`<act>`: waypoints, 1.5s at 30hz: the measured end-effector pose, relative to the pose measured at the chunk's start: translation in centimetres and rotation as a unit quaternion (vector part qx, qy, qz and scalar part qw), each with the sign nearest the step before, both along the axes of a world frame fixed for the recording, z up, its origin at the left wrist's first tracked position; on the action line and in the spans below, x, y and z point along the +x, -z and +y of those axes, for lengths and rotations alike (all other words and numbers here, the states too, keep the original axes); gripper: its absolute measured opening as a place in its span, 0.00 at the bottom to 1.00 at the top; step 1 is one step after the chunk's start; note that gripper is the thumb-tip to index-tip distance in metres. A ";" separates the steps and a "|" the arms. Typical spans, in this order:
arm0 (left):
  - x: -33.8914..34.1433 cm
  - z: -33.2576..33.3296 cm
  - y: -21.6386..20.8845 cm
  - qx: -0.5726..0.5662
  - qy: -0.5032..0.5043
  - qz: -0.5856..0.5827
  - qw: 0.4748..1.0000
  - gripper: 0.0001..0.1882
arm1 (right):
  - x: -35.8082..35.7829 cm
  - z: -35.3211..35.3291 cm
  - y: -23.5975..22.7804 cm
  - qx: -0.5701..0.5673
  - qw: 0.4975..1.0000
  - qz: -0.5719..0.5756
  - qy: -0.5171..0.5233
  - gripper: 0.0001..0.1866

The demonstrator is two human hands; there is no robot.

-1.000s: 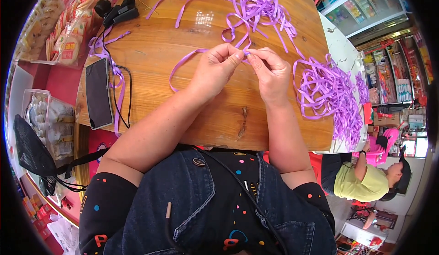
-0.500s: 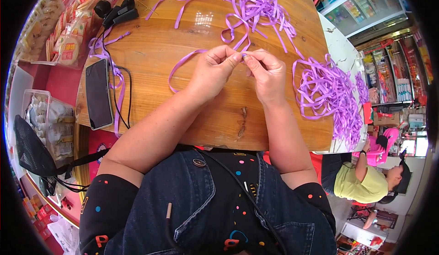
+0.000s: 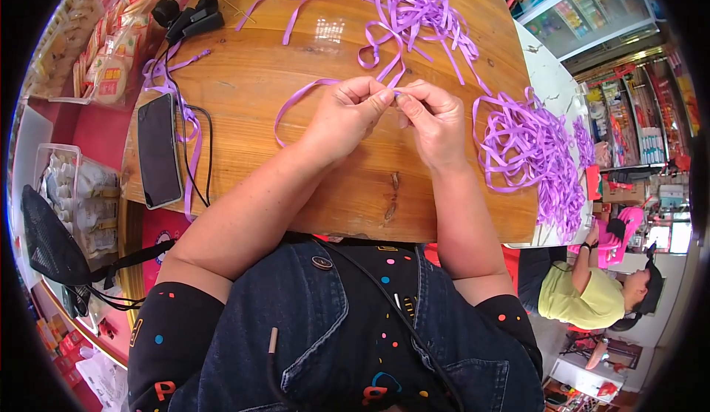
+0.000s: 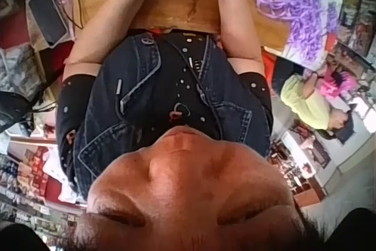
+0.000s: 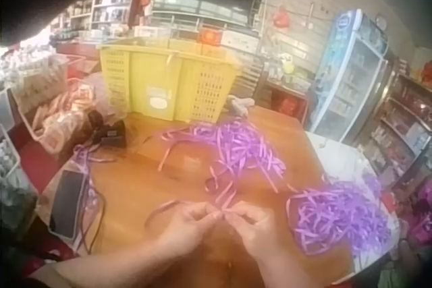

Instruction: The person ties knots in purple ribbons by hand, using a needle to thread the ribbon ends through loops. They pick up individual ribbons from a pile, form loops, pull the ends through, and set the knotted ribbons aside.

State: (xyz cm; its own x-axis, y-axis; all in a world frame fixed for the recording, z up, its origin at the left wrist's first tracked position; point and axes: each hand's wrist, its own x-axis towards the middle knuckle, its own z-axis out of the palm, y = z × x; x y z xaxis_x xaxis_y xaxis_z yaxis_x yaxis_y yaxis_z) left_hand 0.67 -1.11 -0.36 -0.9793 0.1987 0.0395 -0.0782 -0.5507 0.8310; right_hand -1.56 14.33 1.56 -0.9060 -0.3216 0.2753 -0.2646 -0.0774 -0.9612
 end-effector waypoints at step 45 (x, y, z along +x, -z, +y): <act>-1.2 1.1 0.4 -0.041 -0.176 -0.077 0.981 0.08 | -3.4 -2.2 2.3 0.358 0.825 0.406 0.162 0.12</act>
